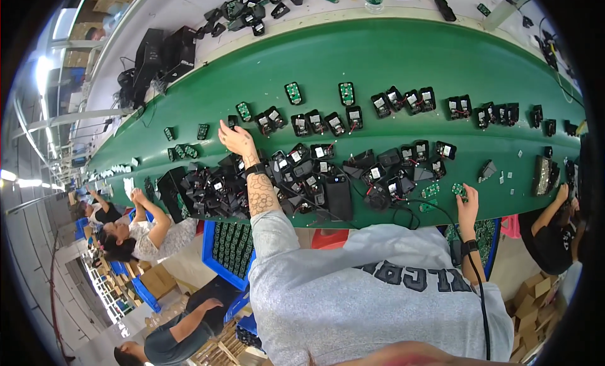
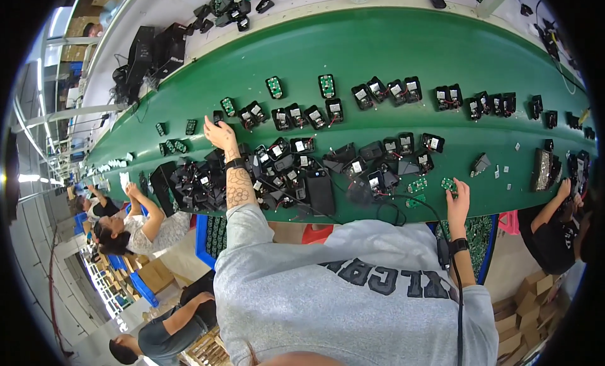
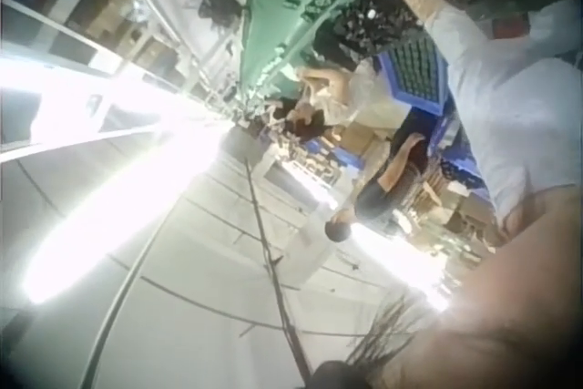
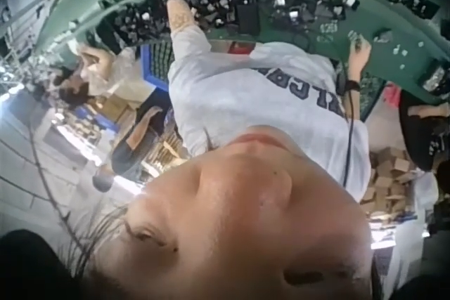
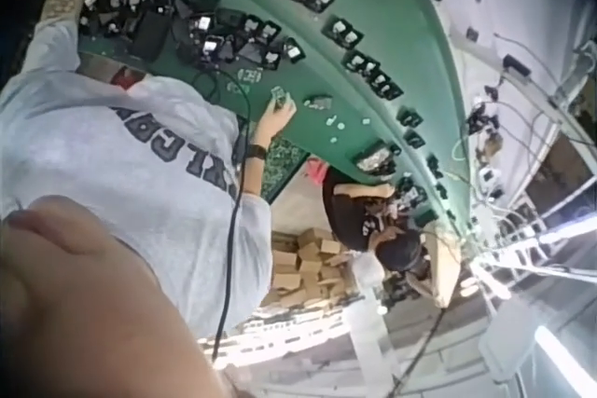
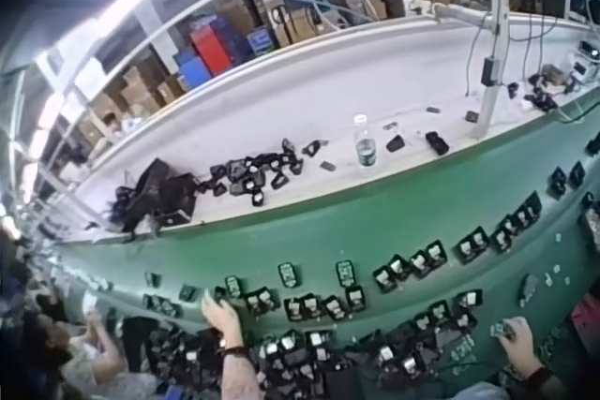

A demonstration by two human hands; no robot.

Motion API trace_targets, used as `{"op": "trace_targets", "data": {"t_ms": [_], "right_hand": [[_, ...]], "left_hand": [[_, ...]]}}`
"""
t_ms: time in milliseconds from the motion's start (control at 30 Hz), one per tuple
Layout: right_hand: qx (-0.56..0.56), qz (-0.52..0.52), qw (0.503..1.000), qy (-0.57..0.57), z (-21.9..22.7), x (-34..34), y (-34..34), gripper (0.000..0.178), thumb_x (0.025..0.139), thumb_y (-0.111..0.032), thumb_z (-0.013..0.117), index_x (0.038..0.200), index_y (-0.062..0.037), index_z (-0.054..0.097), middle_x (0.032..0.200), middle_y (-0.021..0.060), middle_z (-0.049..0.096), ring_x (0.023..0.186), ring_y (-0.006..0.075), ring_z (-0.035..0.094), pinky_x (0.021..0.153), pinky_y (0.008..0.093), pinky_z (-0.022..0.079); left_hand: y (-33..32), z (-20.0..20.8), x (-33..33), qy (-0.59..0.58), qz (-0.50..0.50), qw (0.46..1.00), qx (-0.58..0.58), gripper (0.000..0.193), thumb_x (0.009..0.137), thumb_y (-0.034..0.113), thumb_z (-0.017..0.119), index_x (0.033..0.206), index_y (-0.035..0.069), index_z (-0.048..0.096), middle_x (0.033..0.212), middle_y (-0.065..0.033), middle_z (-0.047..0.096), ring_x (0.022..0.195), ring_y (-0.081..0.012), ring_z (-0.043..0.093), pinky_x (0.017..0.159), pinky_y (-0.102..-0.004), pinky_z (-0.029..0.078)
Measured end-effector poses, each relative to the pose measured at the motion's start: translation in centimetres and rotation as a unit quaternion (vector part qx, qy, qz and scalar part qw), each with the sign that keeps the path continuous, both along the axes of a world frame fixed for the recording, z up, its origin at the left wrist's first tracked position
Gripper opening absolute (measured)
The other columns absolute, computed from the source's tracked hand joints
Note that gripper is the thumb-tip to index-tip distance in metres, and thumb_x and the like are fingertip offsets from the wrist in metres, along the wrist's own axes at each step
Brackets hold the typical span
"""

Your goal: The person picks up a circuit board and a black plastic housing, fits the board into the housing by hand, and places the assembled unit onto the conveyor belt. They then reach into a bin to grab a handful of circuit boards and drop them onto the belt.

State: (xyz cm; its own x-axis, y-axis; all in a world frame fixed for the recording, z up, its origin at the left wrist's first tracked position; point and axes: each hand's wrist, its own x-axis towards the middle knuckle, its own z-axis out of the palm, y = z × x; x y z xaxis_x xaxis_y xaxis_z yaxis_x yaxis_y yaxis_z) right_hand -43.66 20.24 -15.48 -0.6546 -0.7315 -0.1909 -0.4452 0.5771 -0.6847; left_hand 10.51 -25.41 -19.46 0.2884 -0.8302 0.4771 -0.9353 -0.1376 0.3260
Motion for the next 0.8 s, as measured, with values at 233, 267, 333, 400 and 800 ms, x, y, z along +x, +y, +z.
{"op": "trace_targets", "data": {"t_ms": [233,267,333,400,800], "right_hand": [[0.060,0.153,0.959,0.233,1.3,-0.5,-2.5,0.037,0.082,-0.008,0.068,0.118,-0.0050,0.059,0.120,0.0116,0.055,0.111,0.0298,0.053,0.095,0.0388,0.043],[0.028,0.160,0.954,0.251,1.7,-0.1,-3.8,0.037,0.082,-0.008,0.068,0.118,-0.0049,0.059,0.120,0.0112,0.056,0.115,0.0308,0.051,0.097,0.0395,0.041],[-0.018,0.168,0.955,0.242,3.5,0.3,-7.0,0.037,0.083,-0.009,0.068,0.119,-0.0054,0.060,0.122,0.0110,0.056,0.112,0.0282,0.053,0.097,0.0382,0.043],[-0.062,0.132,0.985,0.089,5.6,1.2,-10.4,0.036,0.086,-0.010,0.066,0.121,-0.0061,0.060,0.124,0.0108,0.056,0.107,0.0223,0.057,0.091,0.0345,0.046],[0.044,0.193,0.973,-0.118,-1.8,19.3,-30.9,0.098,0.075,-0.046,0.075,0.148,-0.0069,0.022,0.133,0.0310,0.039,0.121,0.0438,0.044,0.105,0.0468,0.037]], "left_hand": [[-3.5,1.0,5.6,-0.027,-0.044,0.978,0.204,0.053,0.082,0.019,0.065,0.130,0.009,0.048,0.103,-0.0283,0.062,0.096,-0.0446,0.059,0.085,-0.0483,0.048],[-3.4,1.5,5.7,-0.030,-0.030,0.975,0.216,0.048,0.082,0.017,0.064,0.126,0.008,0.049,0.100,-0.0275,0.062,0.093,-0.0442,0.059,0.083,-0.0488,0.048],[-2.4,2.7,4.0,-0.014,-0.021,0.986,0.167,0.040,0.083,0.016,0.060,0.121,0.007,0.050,0.097,-0.0259,0.060,0.089,-0.0434,0.058,0.080,-0.0492,0.047],[-0.2,3.9,0.0,0.030,-0.041,0.998,0.047,0.035,0.086,0.018,0.057,0.119,0.006,0.049,0.099,-0.0267,0.058,0.086,-0.0423,0.057,0.078,-0.0489,0.045],[2.5,4.9,-9.6,0.012,-0.131,0.952,0.277,0.057,0.081,0.040,0.065,0.130,0.018,0.047,0.120,-0.0284,0.049,0.106,-0.0446,0.053,0.088,-0.0504,0.047]]}}
